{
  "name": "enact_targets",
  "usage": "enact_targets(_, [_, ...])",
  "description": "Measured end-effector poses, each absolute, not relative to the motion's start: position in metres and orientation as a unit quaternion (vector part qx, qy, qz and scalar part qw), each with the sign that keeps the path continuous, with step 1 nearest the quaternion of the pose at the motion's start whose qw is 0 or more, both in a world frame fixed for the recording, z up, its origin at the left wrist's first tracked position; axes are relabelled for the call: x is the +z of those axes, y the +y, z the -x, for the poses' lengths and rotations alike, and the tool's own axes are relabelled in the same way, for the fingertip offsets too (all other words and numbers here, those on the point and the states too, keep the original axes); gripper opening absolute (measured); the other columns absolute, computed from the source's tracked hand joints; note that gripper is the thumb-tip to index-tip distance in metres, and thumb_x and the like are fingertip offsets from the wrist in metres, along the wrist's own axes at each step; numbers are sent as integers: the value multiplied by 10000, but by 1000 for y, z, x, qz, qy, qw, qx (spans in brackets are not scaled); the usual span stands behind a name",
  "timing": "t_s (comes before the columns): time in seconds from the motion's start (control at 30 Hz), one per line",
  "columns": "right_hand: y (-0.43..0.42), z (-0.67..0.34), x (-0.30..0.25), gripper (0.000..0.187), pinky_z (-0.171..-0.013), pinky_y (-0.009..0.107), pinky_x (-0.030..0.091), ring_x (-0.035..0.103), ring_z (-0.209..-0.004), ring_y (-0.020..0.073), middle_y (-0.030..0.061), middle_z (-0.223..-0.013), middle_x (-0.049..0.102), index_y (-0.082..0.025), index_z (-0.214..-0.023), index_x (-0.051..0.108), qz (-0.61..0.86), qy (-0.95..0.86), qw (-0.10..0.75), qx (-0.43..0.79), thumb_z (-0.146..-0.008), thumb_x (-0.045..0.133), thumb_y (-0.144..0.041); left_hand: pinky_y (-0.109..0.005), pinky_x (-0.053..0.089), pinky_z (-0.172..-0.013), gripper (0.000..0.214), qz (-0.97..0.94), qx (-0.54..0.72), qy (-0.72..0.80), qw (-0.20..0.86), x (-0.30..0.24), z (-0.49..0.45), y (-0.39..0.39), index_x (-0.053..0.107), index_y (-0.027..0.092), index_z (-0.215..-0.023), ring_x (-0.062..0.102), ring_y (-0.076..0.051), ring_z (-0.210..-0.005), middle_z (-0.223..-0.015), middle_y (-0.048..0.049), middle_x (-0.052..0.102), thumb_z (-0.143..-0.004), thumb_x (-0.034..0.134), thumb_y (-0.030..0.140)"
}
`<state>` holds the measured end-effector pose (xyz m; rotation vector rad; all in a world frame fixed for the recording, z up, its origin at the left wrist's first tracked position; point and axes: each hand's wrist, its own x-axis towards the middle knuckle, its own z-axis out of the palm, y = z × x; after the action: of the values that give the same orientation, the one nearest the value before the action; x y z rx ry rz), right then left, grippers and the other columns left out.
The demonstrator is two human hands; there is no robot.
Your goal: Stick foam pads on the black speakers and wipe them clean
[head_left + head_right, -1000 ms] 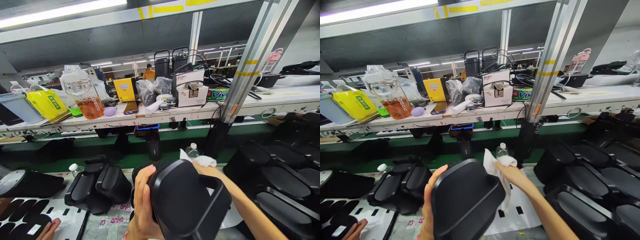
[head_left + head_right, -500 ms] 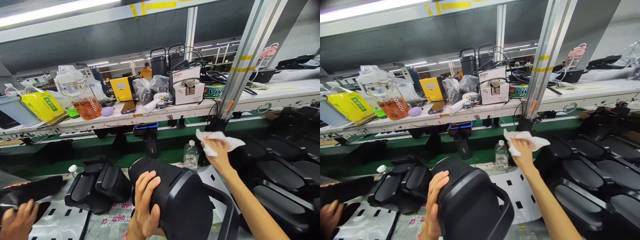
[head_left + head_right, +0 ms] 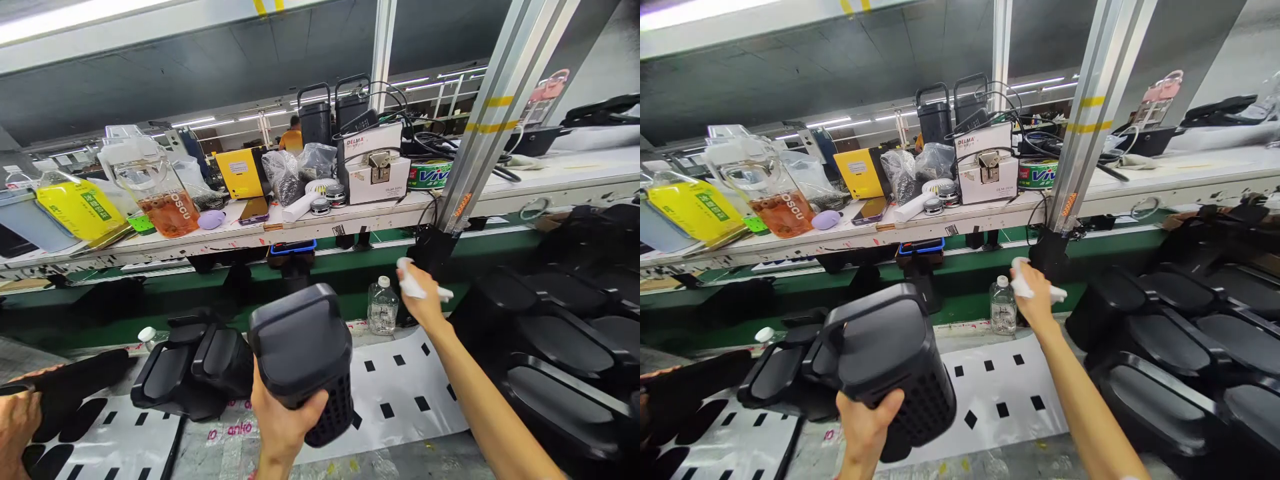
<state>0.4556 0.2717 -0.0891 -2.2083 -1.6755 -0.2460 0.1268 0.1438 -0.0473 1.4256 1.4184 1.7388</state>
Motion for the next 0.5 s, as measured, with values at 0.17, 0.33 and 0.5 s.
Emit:
enact_targets(0.17, [282,-426,-105,496,-844,357,457,517,-1122,290,86,-1460,483,-223,-1241,589,690,-706,114,-110,-771,577,-66,-399,576,-843,618,-487,647,506,296,-49,-123,149,679,159,-1032,705,-273,-811,-857,-94,738,-565,815,541])
enact_targets(0.33, [289,-442,-84,645,-834,415,437,483,-1059,335,206,-1415,443,-116,-1394,434,736,-641,128,-174,-761,523,-31,-412,545,-882,642,-425,670,514,327,-64,-113,152,632,157,-1156,694,-258,-852,-1002,-101,729,-635,803,492])
enact_targets(0.5, [311,-429,-81,499,-821,411,428,476,-1091,340,207,-1315,494,-146,-1315,502,742,-637,124,-165,-821,501,-75,-383,545,-869,641,-424,674,501,339,-65,-114,152,604,174,-1218,697,-256,-922,-1046,-94,725,-680,779,476])
